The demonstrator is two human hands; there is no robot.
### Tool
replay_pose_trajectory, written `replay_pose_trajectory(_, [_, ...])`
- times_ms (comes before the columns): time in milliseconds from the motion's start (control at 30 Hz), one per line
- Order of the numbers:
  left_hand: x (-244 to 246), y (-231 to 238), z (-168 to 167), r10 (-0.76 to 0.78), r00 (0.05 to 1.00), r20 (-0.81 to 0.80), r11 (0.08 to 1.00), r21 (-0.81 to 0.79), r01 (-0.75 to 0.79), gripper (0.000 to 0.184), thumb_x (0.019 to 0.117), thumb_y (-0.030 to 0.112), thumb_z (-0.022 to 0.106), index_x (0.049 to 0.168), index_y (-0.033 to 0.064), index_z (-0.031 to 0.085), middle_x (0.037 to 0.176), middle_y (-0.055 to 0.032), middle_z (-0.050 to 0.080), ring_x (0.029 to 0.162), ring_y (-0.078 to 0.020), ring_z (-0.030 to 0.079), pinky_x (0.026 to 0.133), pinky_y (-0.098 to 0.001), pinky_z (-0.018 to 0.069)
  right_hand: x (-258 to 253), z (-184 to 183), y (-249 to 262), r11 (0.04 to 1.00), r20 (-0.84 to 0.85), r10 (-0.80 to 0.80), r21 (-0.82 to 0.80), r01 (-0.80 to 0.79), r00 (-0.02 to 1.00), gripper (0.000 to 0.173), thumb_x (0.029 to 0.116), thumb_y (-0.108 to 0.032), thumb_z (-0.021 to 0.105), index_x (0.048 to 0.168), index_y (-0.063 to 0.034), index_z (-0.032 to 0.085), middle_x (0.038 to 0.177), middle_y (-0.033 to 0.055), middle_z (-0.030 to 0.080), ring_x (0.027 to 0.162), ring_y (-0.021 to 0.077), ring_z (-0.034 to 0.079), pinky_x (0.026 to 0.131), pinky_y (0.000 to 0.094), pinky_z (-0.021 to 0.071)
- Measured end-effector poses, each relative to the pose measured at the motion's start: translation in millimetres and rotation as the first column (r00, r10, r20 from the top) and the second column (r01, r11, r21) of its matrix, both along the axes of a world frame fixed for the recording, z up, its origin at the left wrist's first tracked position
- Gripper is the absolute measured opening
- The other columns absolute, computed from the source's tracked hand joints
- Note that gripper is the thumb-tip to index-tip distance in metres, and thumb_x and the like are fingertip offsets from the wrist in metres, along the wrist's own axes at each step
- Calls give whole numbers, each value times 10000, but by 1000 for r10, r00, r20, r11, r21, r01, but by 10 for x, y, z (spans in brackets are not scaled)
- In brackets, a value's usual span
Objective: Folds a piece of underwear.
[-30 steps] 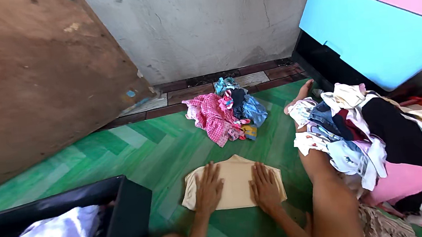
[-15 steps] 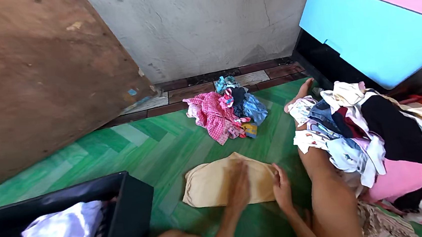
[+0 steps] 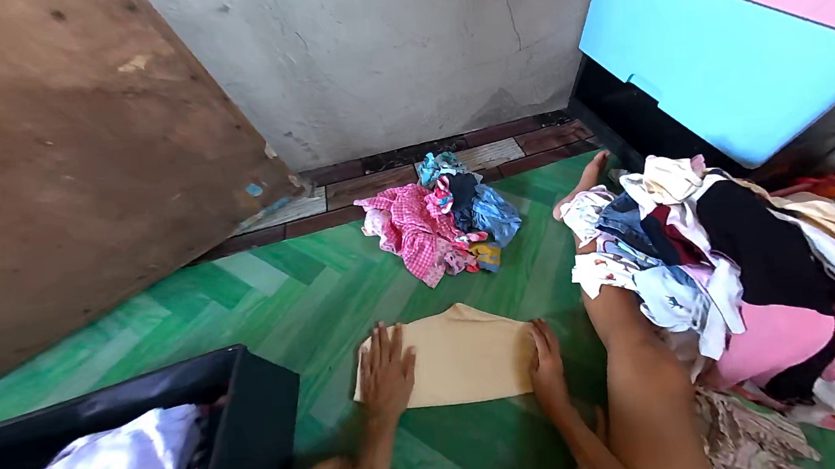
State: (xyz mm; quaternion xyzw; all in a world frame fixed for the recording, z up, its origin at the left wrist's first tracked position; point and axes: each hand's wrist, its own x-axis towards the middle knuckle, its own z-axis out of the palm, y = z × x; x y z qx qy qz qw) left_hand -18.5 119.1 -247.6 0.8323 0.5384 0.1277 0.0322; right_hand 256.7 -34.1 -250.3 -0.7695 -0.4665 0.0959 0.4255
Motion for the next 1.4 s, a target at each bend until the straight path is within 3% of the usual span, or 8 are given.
replay_pose_trajectory(100, [-17, 28, -44, 9, 1000, -3, 999, 53, -9, 680, 1066, 540, 246, 1596, 135, 378, 1666, -204, 264, 1553, -397, 213, 1221, -672, 71, 30, 92, 6, 998, 21, -34, -48, 35, 999, 496, 879, 141, 517, 1358, 52, 607, 1487, 265, 512, 1425, 438, 446, 1161, 533, 407])
replay_pose_trajectory(233, [22, 23, -43, 3, 1000, 20, 997, 72, -4, 685, 1057, 537, 264, 1573, 114, 420, 1648, -223, 296, 1537, -413, 251, 1212, -685, 84, 249, 501, 35, 904, -61, -117, -420, 81, 991, 446, 990, -124, 583, 1411, 18, 560, 1416, 289, 529, 1330, 444, 508, 1125, 515, 428])
replay_pose_trajectory(400, [404, -68, 174, 57, 952, 300, 996, 46, -74, 655, 1052, 405, 359, 1538, -30, 405, 1635, -263, 292, 1542, -427, 224, 1213, -688, 48, 464, 739, 195, 799, -234, -99, -598, -63, 967, 534, 948, -245, 700, 1371, 46, 551, 1382, 256, 570, 1332, 378, 528, 1131, 476, 424])
replay_pose_trajectory(567, [1239, -600, 348, -228, 853, 469, 964, -17, 266, 516, 987, 123, 550, 1462, -71, 498, 1576, -267, 403, 1483, -434, 360, 1199, -630, 273, 439, 720, 164, 820, -266, -95, -567, -76, 959, 458, 973, -277, 657, 1297, 42, 608, 1374, 261, 552, 1329, 383, 514, 1120, 482, 433])
replay_pose_trajectory(767, [1922, -1117, 140, -322, 748, 580, 911, -26, 412, 418, 990, -4, 508, 1396, -82, 570, 1513, -262, 491, 1429, -412, 457, 1188, -530, 376, 359, 702, -39, 878, -387, -128, -472, -77, 913, 572, 993, -184, 643, 1492, -32, 409, 1151, 217, 694, 1044, 354, 697, 950, 518, 544])
replay_pose_trajectory(900, [2179, -1294, 221, -42, 519, 854, 911, -181, 371, 502, 1082, 141, 351, 1502, -132, 386, 1567, -291, 399, 1465, -362, 421, 1222, -455, 333, 386, 731, -65, 917, -434, -118, -393, -71, 893, 550, 958, -153, 700, 1449, -28, 487, 1118, 198, 700, 1002, 319, 695, 937, 487, 548])
replay_pose_trajectory(1167, [2350, -1497, 175, 152, 358, 921, 880, -290, 375, 623, 1103, 342, 300, 1531, -107, 353, 1593, -268, 371, 1497, -317, 375, 1249, -428, 281, 322, 855, -258, 977, -366, -73, -214, -7, 928, 437, 937, -125, 698, 1351, -23, 603, 1091, 172, 690, 860, 235, 691, 789, 412, 587])
replay_pose_trajectory(1400, [2023, -1333, 497, 754, -250, 607, 648, -629, 429, 736, 1097, 452, 46, 1532, -56, 351, 1557, -225, 438, 1420, -281, 471, 1161, -398, 391, 28, 1038, -47, 962, -389, -13, -256, -95, 921, 463, 939, -160, 693, 1374, -33, 597, 1129, 186, 674, 896, 258, 691, 807, 422, 586])
